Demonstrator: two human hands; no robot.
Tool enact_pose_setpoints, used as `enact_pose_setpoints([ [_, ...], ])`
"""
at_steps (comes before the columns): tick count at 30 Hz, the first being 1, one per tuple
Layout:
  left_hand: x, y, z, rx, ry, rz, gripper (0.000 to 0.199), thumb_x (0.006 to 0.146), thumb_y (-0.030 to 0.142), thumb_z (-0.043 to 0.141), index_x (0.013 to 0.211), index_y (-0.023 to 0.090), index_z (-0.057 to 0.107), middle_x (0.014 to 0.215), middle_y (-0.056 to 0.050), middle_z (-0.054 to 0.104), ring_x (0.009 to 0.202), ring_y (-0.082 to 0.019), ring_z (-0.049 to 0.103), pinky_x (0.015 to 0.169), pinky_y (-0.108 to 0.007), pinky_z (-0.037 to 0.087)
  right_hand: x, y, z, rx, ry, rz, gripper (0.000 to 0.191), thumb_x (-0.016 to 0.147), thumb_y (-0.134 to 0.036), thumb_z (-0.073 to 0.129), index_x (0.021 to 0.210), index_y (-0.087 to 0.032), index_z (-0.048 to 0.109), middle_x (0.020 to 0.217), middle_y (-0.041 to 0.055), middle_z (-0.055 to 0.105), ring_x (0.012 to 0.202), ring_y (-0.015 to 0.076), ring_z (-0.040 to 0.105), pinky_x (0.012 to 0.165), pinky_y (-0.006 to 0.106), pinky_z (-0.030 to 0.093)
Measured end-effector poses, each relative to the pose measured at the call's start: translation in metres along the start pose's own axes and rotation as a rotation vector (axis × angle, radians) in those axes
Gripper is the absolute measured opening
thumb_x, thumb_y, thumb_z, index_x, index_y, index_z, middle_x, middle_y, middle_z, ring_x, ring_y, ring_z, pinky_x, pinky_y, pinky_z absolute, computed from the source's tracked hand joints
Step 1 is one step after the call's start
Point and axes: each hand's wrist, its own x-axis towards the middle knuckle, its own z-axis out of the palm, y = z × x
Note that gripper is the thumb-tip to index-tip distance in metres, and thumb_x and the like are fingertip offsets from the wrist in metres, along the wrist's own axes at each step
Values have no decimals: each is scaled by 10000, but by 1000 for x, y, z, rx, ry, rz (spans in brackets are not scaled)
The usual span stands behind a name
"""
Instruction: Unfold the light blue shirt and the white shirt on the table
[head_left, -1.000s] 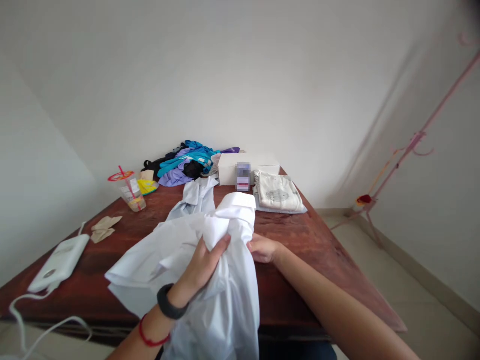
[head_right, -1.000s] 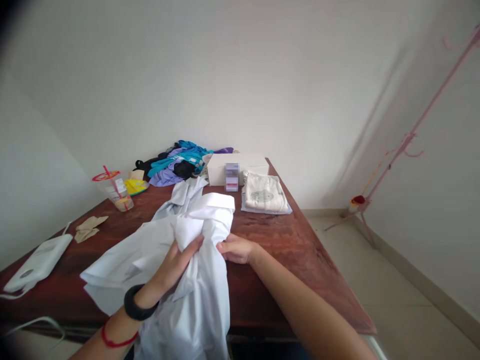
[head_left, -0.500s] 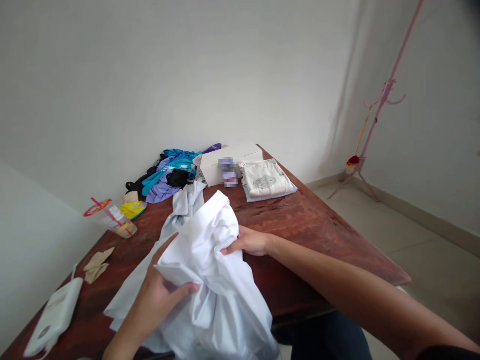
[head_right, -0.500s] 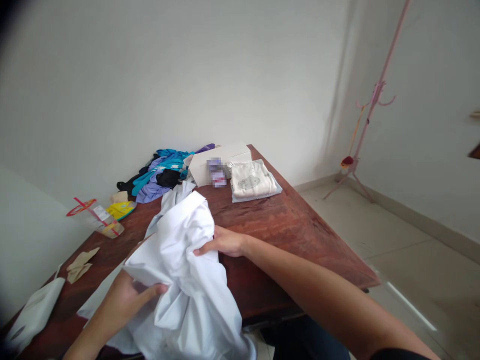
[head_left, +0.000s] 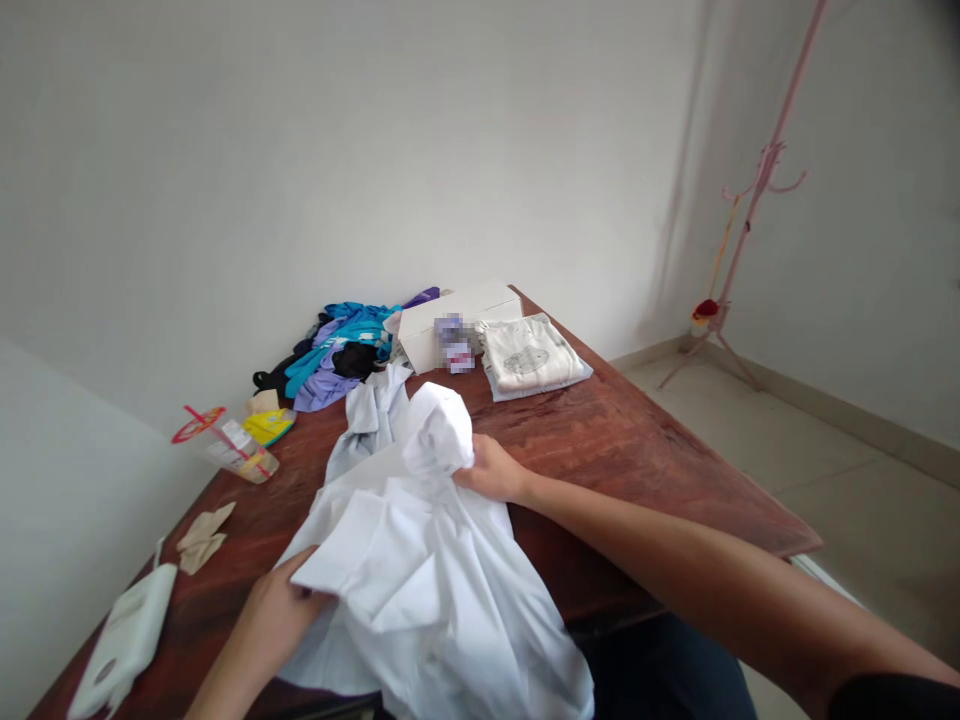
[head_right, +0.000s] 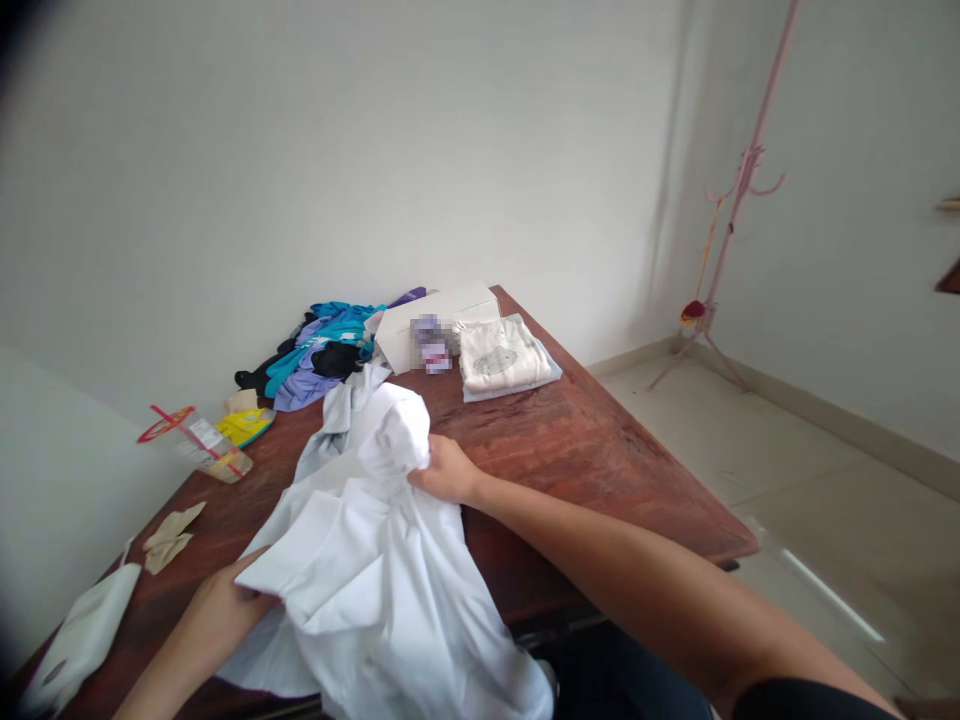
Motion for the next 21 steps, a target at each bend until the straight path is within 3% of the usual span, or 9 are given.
enact_pose_setpoints([
  [4, 1, 4, -10, -36, -53, 4, 332, 748, 497, 615, 907, 239, 753, 1016, -75, 792, 1044, -368, 715, 885, -393, 567, 0, 2, -2, -197, 39, -91, 228, 674, -138, 630, 886, -143, 713, 923, 54, 765, 921, 285, 708, 814, 317, 515],
  [7, 2, -9, -12, -17, 66, 24, 456, 700, 563, 612, 966, 216, 740, 1176, -121, 742, 1169, -375, 661, 1041, -453, 504, 1, 2, -5, -213, 50, -103, 231, 686, -150, 646, 907, -146, 713, 961, 61, 772, 947, 291, 715, 831, 318, 520],
  [10, 1, -26, -14, 10, 195, -77, 608, 706, 605, 543, 1105, 172, 696, 1279, -175, 687, 1262, -383, 607, 1108, -501, 446, 3, 5, -6, -187, 44, -94, 248, 695, -165, 652, 934, -143, 715, 974, 63, 775, 952, 293, 718, 818, 318, 527],
  [12, -1, -34, -15, 20, 225, -169, 711, 715, 622, 526, 1208, 123, 644, 1258, -207, 690, 1220, -394, 635, 1056, -510, 482, 4, 8, -8, -185, 30, -71, 263, 698, -176, 660, 952, -143, 718, 989, 64, 776, 955, 295, 718, 806, 320, 531],
  [15, -7, -38, -18, 22, 214, -303, 755, 716, 629, 581, 1258, 104, 620, 1071, -184, 757, 1018, -400, 723, 901, -486, 556, 5, 13, -10, -218, 6, -25, 268, 694, -189, 683, 957, -151, 721, 1003, 65, 775, 953, 297, 714, 794, 326, 532],
  [18, -12, -32, -25, -87, 162, -314, 591, 745, 633, 639, 1098, 162, 702, 919, -101, 783, 900, -355, 745, 803, -403, 575, 5, 15, -11, -225, -18, -7, 271, 702, -210, 706, 967, -157, 722, 1023, 74, 773, 980, 311, 707, 807, 343, 533],
  [21, -16, -12, -33, -258, 233, -249, 513, 794, 666, 635, 958, 186, 711, 881, -42, 774, 860, -301, 731, 730, -333, 579, 5, 14, -12, -208, -20, -9, 294, 713, -228, 722, 999, -158, 724, 1066, 82, 770, 1019, 325, 702, 860, 378, 532],
])
